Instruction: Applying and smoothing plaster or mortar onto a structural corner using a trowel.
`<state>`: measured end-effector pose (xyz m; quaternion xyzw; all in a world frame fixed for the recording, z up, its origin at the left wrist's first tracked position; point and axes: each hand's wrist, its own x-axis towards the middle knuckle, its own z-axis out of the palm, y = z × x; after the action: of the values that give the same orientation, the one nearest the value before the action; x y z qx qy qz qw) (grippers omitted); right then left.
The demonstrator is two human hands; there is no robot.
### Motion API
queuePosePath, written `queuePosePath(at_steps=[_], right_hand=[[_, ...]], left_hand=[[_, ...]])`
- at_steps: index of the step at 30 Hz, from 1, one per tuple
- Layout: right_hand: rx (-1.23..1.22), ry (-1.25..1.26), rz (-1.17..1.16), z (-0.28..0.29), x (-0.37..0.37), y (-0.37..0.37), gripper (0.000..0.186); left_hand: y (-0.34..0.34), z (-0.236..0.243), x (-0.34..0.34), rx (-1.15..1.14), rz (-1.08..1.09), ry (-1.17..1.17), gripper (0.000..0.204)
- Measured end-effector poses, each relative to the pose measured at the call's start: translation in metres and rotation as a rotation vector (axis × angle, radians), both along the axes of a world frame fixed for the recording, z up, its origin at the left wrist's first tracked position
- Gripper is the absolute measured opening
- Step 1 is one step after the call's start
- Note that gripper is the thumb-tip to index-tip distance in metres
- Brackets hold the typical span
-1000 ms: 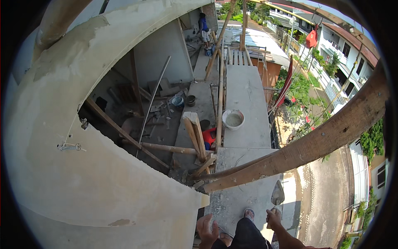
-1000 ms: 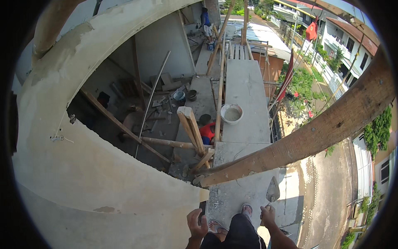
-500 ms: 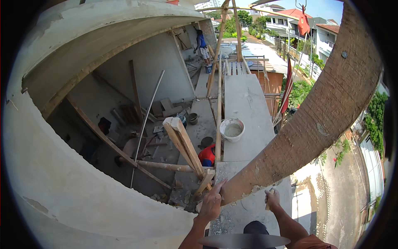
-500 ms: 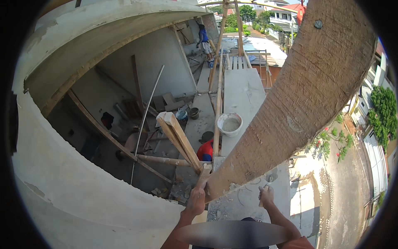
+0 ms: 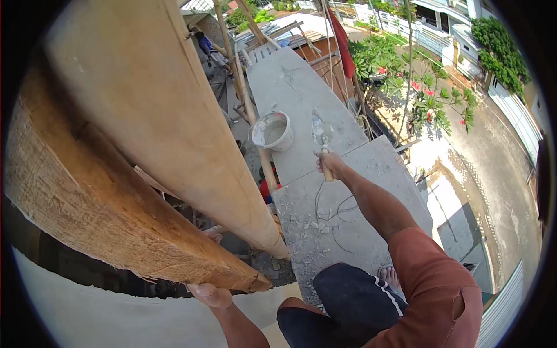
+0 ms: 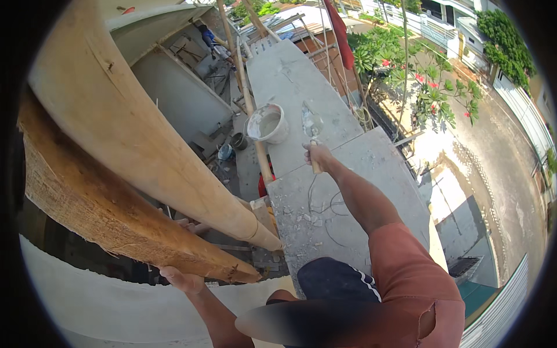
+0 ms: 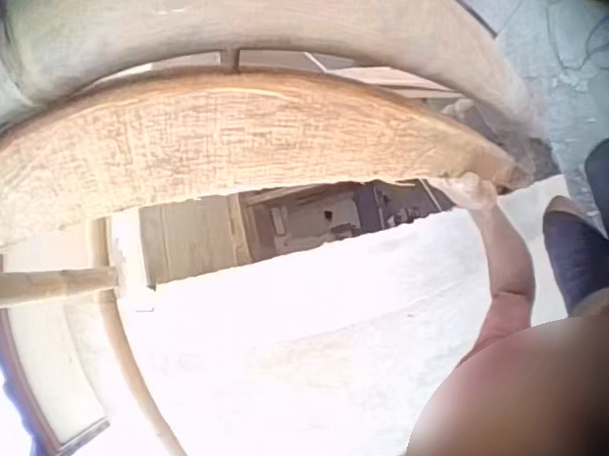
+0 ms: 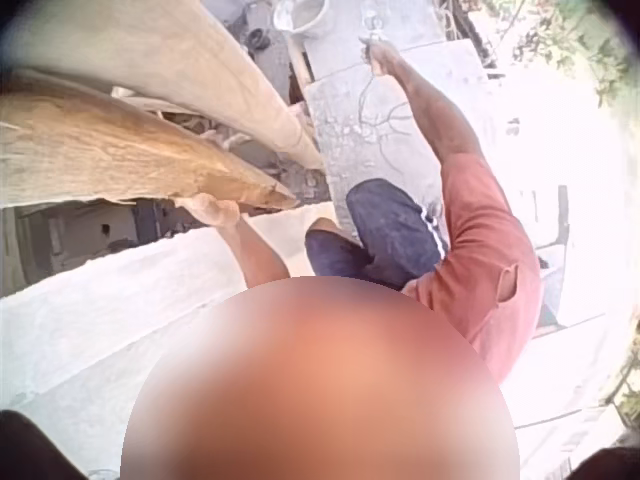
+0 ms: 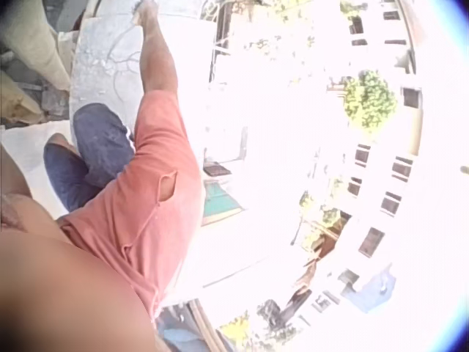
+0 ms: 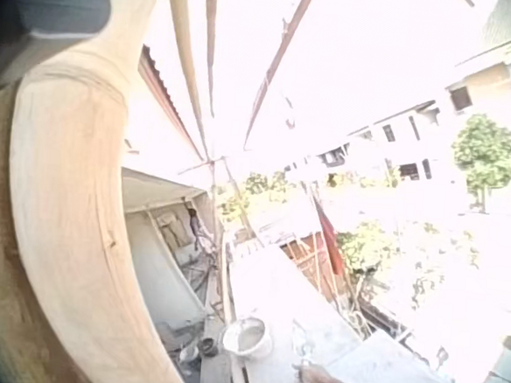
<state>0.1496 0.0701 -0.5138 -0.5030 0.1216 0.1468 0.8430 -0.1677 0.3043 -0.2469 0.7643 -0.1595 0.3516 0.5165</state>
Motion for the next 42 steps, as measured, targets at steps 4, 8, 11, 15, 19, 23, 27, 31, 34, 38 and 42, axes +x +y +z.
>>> queuePosePath(at_steps=[4,8,11,15,19,23,27,31,34,38,42], right_hand=[[0.113,0.023,0.008,-0.041,0.035,0.000,0.034],[0.247,0.021,-0.014,-0.085,0.071,0.025,0.042],[0.420,-0.019,0.050,-0.066,0.096,0.098,0.045],[0.350,-0.094,-0.013,-0.123,0.141,0.077,0.041],[0.404,-0.227,-0.032,-0.085,0.161,0.124,0.030],[0.461,-0.266,0.012,-0.065,0.177,0.146,0.029],[0.430,-0.266,-0.059,-0.089,0.209,0.138,0.036],[0.346,-0.225,-0.215,-0.090,0.213,0.162,0.036],[0.637,-0.212,-0.112,-0.102,0.219,0.150,0.036],[0.611,-0.227,-0.107,-0.097,0.220,0.150,0.034],[0.576,-0.222,-0.042,-0.070,0.213,0.140,0.032]], left_hand=[[-0.001,0.004,-0.004,-0.151,0.190,-0.091,0.089],[-0.012,0.011,-0.005,-0.278,0.431,-0.450,0.068],[-0.030,0.036,-0.019,-0.330,0.049,-0.759,0.033],[-0.015,-0.027,0.026,-0.458,0.109,-0.667,0.035],[-0.012,-0.033,0.028,-0.417,0.200,-0.652,0.039],[-0.030,-0.019,0.046,-0.383,0.273,-0.626,0.043],[-0.006,-0.034,0.032,-0.420,0.304,-0.589,0.047],[-0.005,-0.030,0.030,-0.388,0.367,-0.592,0.051],[-0.004,-0.024,0.028,-0.362,0.409,-0.605,0.054],[-0.006,-0.013,0.028,-0.335,0.461,-0.611,0.058],[-0.007,-0.006,0.031,-0.339,0.510,-0.600,0.062]])
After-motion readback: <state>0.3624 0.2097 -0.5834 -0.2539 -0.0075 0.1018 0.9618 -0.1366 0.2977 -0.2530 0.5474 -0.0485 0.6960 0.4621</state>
